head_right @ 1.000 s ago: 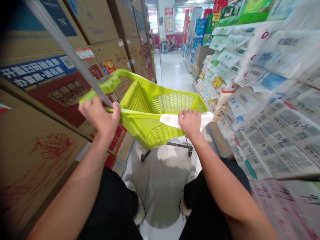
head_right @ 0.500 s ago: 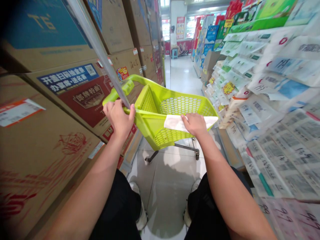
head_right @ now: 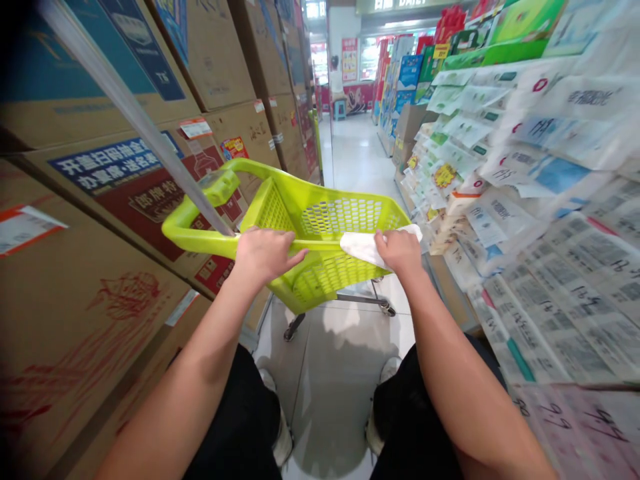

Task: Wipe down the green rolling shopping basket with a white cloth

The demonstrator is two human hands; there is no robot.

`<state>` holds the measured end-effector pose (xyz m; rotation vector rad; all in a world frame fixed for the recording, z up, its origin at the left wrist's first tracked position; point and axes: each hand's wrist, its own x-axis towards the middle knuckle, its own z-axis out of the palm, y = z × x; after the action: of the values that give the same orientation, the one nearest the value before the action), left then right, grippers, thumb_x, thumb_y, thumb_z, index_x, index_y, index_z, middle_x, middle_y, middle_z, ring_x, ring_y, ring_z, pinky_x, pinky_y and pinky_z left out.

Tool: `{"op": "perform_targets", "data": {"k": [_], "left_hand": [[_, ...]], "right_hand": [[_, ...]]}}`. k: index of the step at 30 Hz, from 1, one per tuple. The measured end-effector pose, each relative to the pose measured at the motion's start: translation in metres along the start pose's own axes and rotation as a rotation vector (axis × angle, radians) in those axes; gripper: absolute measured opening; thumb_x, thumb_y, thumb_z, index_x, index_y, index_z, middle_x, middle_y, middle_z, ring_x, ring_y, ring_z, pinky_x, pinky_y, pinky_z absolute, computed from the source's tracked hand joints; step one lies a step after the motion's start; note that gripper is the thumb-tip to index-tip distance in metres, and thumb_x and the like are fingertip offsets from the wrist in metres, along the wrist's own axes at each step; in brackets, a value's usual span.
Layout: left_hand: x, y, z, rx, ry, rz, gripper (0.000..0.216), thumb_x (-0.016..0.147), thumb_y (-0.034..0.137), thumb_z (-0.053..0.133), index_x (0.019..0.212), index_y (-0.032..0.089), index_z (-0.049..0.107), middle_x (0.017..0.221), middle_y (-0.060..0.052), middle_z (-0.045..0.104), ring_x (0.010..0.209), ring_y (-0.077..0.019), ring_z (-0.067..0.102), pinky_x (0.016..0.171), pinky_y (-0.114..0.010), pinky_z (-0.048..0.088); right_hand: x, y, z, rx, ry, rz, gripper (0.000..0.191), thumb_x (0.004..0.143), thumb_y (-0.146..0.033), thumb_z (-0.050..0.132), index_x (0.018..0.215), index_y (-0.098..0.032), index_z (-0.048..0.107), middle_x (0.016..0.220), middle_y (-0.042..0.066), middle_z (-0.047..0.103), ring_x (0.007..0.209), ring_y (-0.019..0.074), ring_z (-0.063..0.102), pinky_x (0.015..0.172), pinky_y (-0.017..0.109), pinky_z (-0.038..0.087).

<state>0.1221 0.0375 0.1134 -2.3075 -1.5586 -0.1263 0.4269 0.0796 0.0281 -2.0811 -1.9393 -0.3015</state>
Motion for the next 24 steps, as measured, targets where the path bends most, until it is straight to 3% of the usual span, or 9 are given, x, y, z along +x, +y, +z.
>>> {"op": "perform_targets", "data": {"k": [2, 4, 7, 9, 11, 15, 17, 21, 24], "left_hand": [[0.0, 0.0, 0.0, 0.017, 0.009, 0.032, 0.045, 0.096, 0.057, 0.054, 0.098, 0.017, 0.075, 0.088, -0.015, 0.078, 0.085, -0.0329, 0.074, 0.078, -0.042, 0.044], [0.0, 0.002, 0.0, 0.028, 0.029, 0.054, 0.041, 0.095, 0.05, 0.055, 0.1, 0.015, 0.075, 0.089, -0.017, 0.078, 0.086, -0.0347, 0.075, 0.076, -0.043, 0.044], [0.0, 0.004, 0.0, 0.017, 0.05, 0.073, 0.035, 0.094, 0.044, 0.056, 0.099, 0.015, 0.075, 0.091, -0.016, 0.078, 0.087, -0.0347, 0.075, 0.076, -0.044, 0.044], [-0.001, 0.004, 0.0, 0.003, 0.061, 0.073, 0.033, 0.093, 0.042, 0.056, 0.099, 0.016, 0.076, 0.092, -0.015, 0.079, 0.088, -0.0338, 0.075, 0.077, -0.045, 0.045], [-0.002, 0.003, 0.001, 0.01, 0.064, 0.057, 0.033, 0.094, 0.044, 0.057, 0.098, 0.018, 0.076, 0.091, -0.015, 0.079, 0.088, -0.033, 0.074, 0.078, -0.045, 0.045], [-0.003, 0.002, 0.003, 0.044, 0.091, 0.057, 0.035, 0.095, 0.046, 0.056, 0.097, 0.016, 0.075, 0.087, -0.016, 0.078, 0.086, -0.0338, 0.074, 0.077, -0.045, 0.045], [-0.002, 0.002, 0.005, 0.036, 0.108, 0.094, 0.035, 0.095, 0.043, 0.056, 0.098, 0.014, 0.074, 0.087, -0.017, 0.078, 0.086, -0.0348, 0.075, 0.077, -0.046, 0.044], [0.001, 0.006, 0.008, 0.012, 0.131, 0.131, 0.028, 0.093, 0.035, 0.056, 0.096, 0.013, 0.073, 0.087, -0.017, 0.077, 0.086, -0.0359, 0.075, 0.077, -0.046, 0.044], [0.001, 0.006, 0.009, 0.007, 0.139, 0.117, 0.021, 0.089, 0.025, 0.056, 0.092, 0.014, 0.074, 0.089, -0.015, 0.078, 0.088, -0.0354, 0.075, 0.076, -0.045, 0.043]], "right_hand": [[-0.004, -0.008, 0.0, 0.021, 0.03, -0.048, 0.058, 0.107, -0.04, 0.027, 0.096, -0.011, 0.076, 0.099, 0.022, 0.077, 0.092, 0.0335, 0.068, 0.078, 0.042, 0.039], [-0.014, -0.033, -0.001, 0.092, 0.076, -0.196, 0.054, 0.108, -0.037, 0.026, 0.099, -0.014, 0.074, 0.102, 0.018, 0.077, 0.097, 0.0322, 0.066, 0.084, 0.042, 0.038], [-0.032, -0.077, -0.006, 0.229, 0.162, -0.397, 0.051, 0.11, -0.045, 0.027, 0.118, -0.017, 0.068, 0.111, 0.014, 0.074, 0.106, 0.03, 0.062, 0.093, 0.04, 0.037], [-0.036, -0.088, -0.006, 0.268, 0.18, -0.463, 0.051, 0.111, -0.048, 0.027, 0.123, -0.018, 0.066, 0.114, 0.013, 0.074, 0.108, 0.0287, 0.061, 0.094, 0.038, 0.036], [-0.03, -0.075, -0.002, 0.248, 0.161, -0.438, 0.051, 0.111, -0.047, 0.026, 0.113, -0.019, 0.068, 0.106, 0.012, 0.074, 0.102, 0.028, 0.061, 0.089, 0.038, 0.035], [-0.011, -0.027, 0.014, 0.141, 0.192, -0.127, 0.05, 0.108, -0.036, 0.027, 0.089, -0.018, 0.069, 0.091, 0.014, 0.074, 0.09, 0.0281, 0.061, 0.082, 0.039, 0.032], [-0.011, -0.024, 0.019, 0.145, 0.254, -0.049, 0.047, 0.107, -0.035, 0.03, 0.088, -0.017, 0.069, 0.091, 0.014, 0.074, 0.091, 0.0288, 0.061, 0.084, 0.04, 0.033], [-0.029, -0.071, 0.016, 0.319, 0.358, -0.241, 0.049, 0.11, -0.046, 0.028, 0.098, -0.02, 0.068, 0.097, 0.01, 0.073, 0.096, 0.0279, 0.059, 0.091, 0.041, 0.033], [-0.037, -0.099, 0.011, 0.42, 0.331, -0.428, 0.049, 0.11, -0.052, 0.027, 0.113, -0.021, 0.066, 0.104, 0.009, 0.072, 0.099, 0.0267, 0.058, 0.09, 0.04, 0.034]]}}
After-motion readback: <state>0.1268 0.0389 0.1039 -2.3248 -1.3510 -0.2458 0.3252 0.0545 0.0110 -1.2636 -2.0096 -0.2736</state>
